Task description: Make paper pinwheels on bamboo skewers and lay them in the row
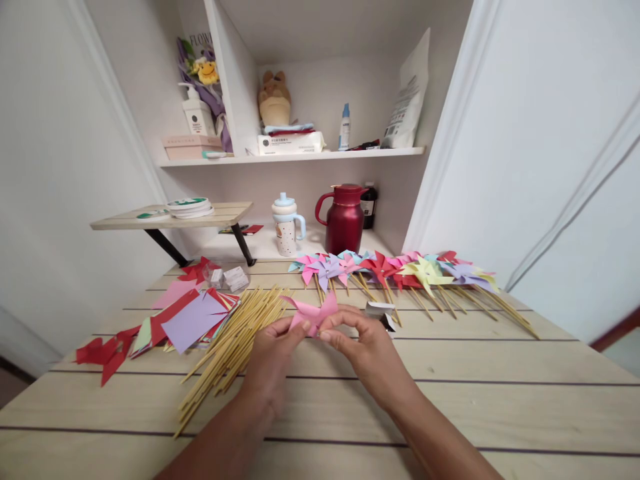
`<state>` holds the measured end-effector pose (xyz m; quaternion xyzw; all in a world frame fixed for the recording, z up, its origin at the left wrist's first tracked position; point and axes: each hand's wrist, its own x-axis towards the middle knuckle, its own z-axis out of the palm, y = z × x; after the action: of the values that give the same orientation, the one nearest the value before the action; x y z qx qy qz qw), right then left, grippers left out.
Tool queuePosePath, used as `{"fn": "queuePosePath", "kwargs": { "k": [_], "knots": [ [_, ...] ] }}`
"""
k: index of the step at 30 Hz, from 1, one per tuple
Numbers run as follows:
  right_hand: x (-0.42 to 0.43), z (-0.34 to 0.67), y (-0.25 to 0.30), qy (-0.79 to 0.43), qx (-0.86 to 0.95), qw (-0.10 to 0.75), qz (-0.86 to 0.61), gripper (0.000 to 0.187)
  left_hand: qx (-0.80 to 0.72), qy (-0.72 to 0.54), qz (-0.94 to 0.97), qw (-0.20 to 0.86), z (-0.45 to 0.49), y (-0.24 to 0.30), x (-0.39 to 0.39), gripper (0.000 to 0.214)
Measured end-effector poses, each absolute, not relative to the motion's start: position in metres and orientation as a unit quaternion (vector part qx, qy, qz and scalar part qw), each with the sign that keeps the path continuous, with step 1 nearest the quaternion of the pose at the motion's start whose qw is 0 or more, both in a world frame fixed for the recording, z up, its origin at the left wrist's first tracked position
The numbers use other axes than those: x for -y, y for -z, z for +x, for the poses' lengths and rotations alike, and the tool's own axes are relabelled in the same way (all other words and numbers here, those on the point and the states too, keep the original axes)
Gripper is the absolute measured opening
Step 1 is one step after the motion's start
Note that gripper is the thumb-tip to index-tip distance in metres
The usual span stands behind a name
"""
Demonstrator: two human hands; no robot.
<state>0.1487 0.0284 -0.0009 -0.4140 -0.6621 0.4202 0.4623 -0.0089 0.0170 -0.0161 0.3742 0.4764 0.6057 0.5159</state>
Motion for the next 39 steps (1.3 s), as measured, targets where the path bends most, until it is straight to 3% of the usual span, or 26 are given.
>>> {"fn": "queuePosePath", "kwargs": {
  "k": [6, 17, 29, 37, 39],
  "knots": [
    [-0.028, 0.151, 0.004, -0.424, 0.662, 0.463, -0.41, 0.017, -0.507, -0.608, 0.474, 0.386, -0.01, 0.015, -0.021, 0.013],
    [-0.029, 0.153, 0.007, -0.47, 0.619, 0.475, -0.413, 0.017, -0.515, -0.589, 0.53, 0.327, -0.003, 0.004, -0.012, 0.011],
    [-0.029, 0.15, 0.002, -0.433, 0.647, 0.47, -0.415, 0.014, -0.521, -0.6, 0.506, 0.336, -0.005, -0.001, -0.009, 0.009],
    [-0.034, 0.158, 0.003, -0.34, 0.624, 0.535, -0.456, 0.013, -0.543, -0.608, 0.446, 0.37, -0.014, -0.007, -0.015, 0.023],
    [-0.039, 0.162, 0.008, -0.336, 0.622, 0.507, -0.493, 0.013, -0.558, -0.612, 0.407, 0.384, -0.019, -0.006, -0.018, 0.028]
  ]
}}
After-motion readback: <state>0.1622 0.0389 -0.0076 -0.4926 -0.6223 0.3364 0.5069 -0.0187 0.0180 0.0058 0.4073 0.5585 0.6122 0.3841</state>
